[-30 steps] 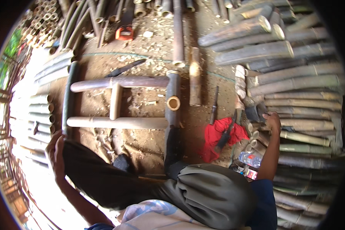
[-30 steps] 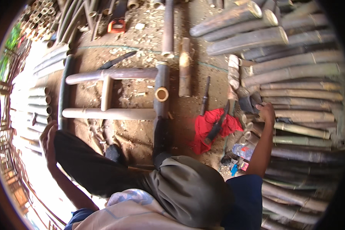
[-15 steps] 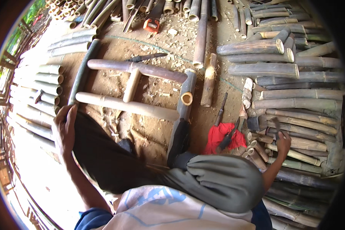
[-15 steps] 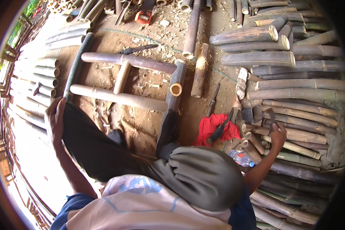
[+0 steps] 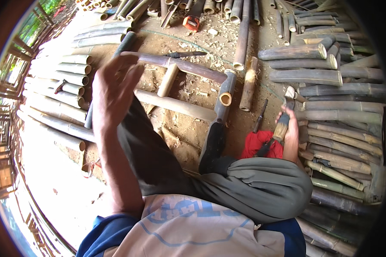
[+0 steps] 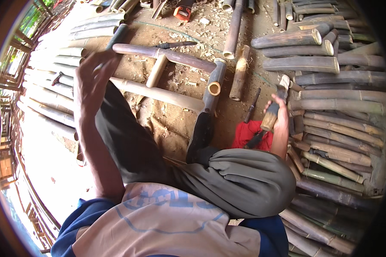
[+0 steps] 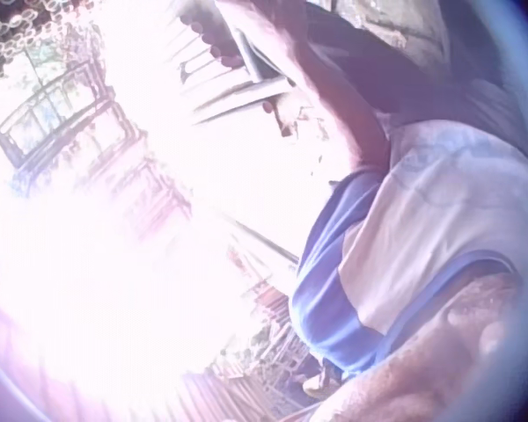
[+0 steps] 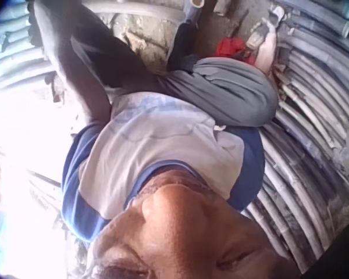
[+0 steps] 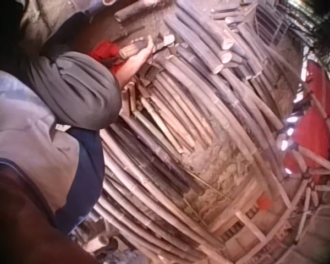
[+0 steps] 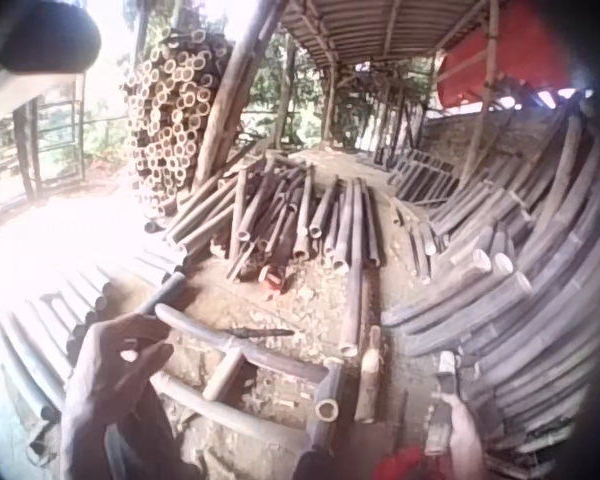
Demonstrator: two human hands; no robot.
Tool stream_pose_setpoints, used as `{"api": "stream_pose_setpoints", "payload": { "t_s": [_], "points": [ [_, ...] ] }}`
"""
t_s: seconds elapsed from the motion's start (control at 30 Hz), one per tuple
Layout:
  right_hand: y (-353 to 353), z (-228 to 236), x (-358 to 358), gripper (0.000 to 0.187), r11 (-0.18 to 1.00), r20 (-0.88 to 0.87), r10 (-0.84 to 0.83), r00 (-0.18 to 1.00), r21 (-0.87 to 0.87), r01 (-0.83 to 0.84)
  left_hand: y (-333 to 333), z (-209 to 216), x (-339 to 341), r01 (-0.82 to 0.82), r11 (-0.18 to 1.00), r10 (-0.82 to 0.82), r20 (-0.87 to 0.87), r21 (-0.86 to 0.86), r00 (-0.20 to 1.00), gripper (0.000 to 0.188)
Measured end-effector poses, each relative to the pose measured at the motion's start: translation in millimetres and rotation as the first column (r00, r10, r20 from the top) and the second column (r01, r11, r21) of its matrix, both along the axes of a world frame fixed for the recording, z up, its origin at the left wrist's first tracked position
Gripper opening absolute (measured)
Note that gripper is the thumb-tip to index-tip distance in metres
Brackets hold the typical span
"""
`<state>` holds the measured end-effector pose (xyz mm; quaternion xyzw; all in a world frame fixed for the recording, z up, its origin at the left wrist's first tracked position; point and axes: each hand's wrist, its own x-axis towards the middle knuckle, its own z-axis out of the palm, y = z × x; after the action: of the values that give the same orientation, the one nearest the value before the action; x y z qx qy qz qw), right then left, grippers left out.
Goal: The person uses a knife and a wooden mallet to carve a joint in a bamboo pole and fits pieces of a frame together by hand.
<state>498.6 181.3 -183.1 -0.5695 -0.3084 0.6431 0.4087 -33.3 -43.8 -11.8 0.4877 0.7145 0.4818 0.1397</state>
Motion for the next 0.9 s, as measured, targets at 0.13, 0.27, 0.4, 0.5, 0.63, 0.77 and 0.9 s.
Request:
{"api": "stream_pose_setpoints", "payload": {
  "t_s": [0.13,0.27,0.4,0.5,0.63,0.77,0.9],
  "points": [
    [31.3,20.5,-41.7,0.045,0.973,-0.128,0.179,0.975,0.167,-0.157,66.5,38.1,79.6,0.280,0.935,-0.288,0.003,0.220,0.958,0.035],
    [38.5,3.6,-72.0,0.041,0.933,-0.270,0.354,0.895,0.160,-0.321,103.0,19.1,171.3,0.568,0.809,-0.570,-0.033,0.155,0.821,0.041],
    [4.6,-30.0,-88.6,0.041,0.966,-0.092,0.260,0.961,0.033,-0.258,130.2,-31.0,229.3,0.799,0.601,-0.799,0.012,0.022,0.601,0.041],
    [-26.2,-78.9,-86.9,0.042,0.970,0.083,0.230,0.970,-0.100,-0.222,154.6,-79.1,250.8,0.839,0.544,-0.814,-0.255,-0.024,0.521,0.056],
    [-61.3,-137.1,-87.0,0.042,0.947,0.284,0.299,0.911,-0.207,-0.246,172.0,-167.7,271.9,0.842,0.373,-0.926,-0.220,-0.390,0.308,0.089],
    [-77.6,-171.1,-87.1,0.043,0.917,0.405,0.390,0.827,-0.255,-0.308,191.1,-257.1,304.8,0.596,0.220,-0.972,-0.224,-0.772,0.068,0.101],
    [-80.7,-192.4,-73.2,0.043,0.898,0.465,0.438,0.769,-0.272,-0.347,232.8,-229.8,270.9,0.704,-0.087,-0.990,0.137,-0.704,0.015,0.090]
  ]
}}
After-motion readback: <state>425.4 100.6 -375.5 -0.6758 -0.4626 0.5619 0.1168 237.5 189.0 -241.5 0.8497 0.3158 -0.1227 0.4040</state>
